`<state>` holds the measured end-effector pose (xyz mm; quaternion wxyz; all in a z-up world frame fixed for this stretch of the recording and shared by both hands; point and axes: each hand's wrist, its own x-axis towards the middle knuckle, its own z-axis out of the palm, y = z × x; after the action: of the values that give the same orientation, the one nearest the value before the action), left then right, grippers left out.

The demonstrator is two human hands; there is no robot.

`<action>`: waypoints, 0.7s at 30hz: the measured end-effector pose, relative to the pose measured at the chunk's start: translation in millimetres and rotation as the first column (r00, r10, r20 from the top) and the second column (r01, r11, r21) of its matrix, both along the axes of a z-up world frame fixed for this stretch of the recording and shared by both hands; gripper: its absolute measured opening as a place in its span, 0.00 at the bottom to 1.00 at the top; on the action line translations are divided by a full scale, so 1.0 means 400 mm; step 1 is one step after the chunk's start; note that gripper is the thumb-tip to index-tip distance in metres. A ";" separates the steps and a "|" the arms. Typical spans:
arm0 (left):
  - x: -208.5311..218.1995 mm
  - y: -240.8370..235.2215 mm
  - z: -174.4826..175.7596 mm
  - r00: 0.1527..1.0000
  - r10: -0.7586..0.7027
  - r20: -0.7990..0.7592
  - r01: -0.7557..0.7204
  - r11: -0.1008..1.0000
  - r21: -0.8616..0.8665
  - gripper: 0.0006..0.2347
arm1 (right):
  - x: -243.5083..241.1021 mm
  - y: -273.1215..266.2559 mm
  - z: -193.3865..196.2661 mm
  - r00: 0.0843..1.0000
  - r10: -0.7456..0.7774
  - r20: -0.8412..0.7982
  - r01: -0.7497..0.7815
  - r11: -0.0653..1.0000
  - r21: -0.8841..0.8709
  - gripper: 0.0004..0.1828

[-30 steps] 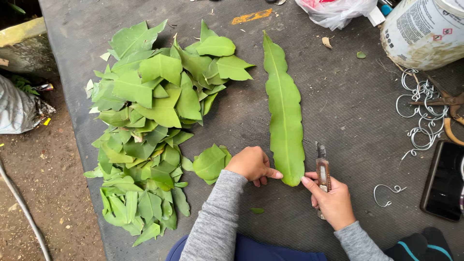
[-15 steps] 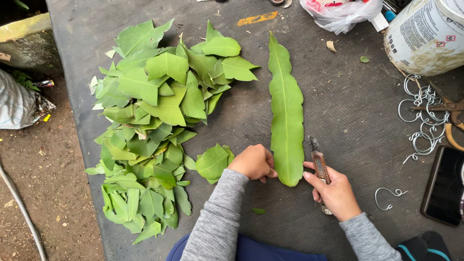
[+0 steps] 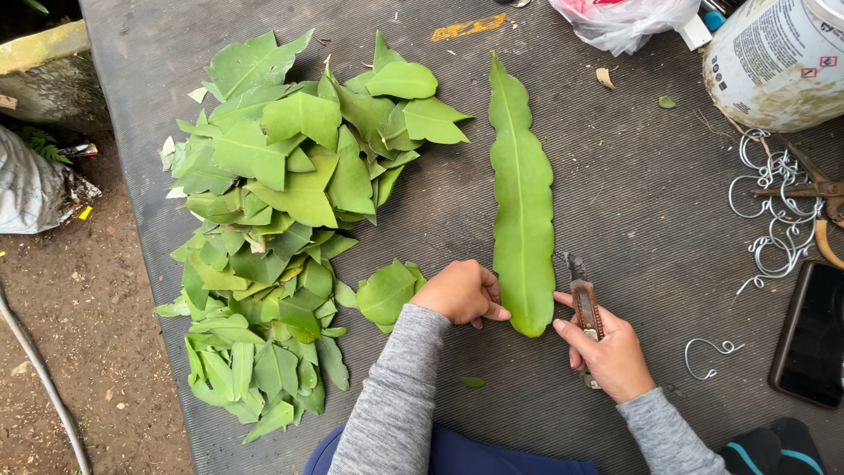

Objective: The person uses a utility knife to cut long green leaves into smaller pieces on a dark work surface. They repeatedly slice the leaves and add the cut pieces to a growing pile on the left side of the table.

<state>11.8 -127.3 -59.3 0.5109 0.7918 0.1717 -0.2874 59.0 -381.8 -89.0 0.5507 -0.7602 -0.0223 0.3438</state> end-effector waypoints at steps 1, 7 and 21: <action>0.001 0.001 0.000 1.000 0.001 0.001 -0.001 1.000 0.000 0.12 | 0.001 0.000 -0.001 1.000 0.009 -0.002 -0.009 1.000 -0.022 0.27; 0.001 0.001 -0.006 1.000 -0.003 0.008 0.002 1.000 0.014 0.11 | -0.001 0.004 -0.005 1.000 0.014 0.011 -0.014 0.999 -0.036 0.31; -0.001 0.013 0.013 0.993 0.050 0.108 -0.069 0.983 0.172 0.12 | -0.005 0.015 0.001 1.000 -0.008 0.021 0.010 0.997 -0.070 0.30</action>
<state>11.3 -121.9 -53.9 0.4556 0.8421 0.1933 -0.2143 57.1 -375.7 -88.6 0.5250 -0.7827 -0.0126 0.3340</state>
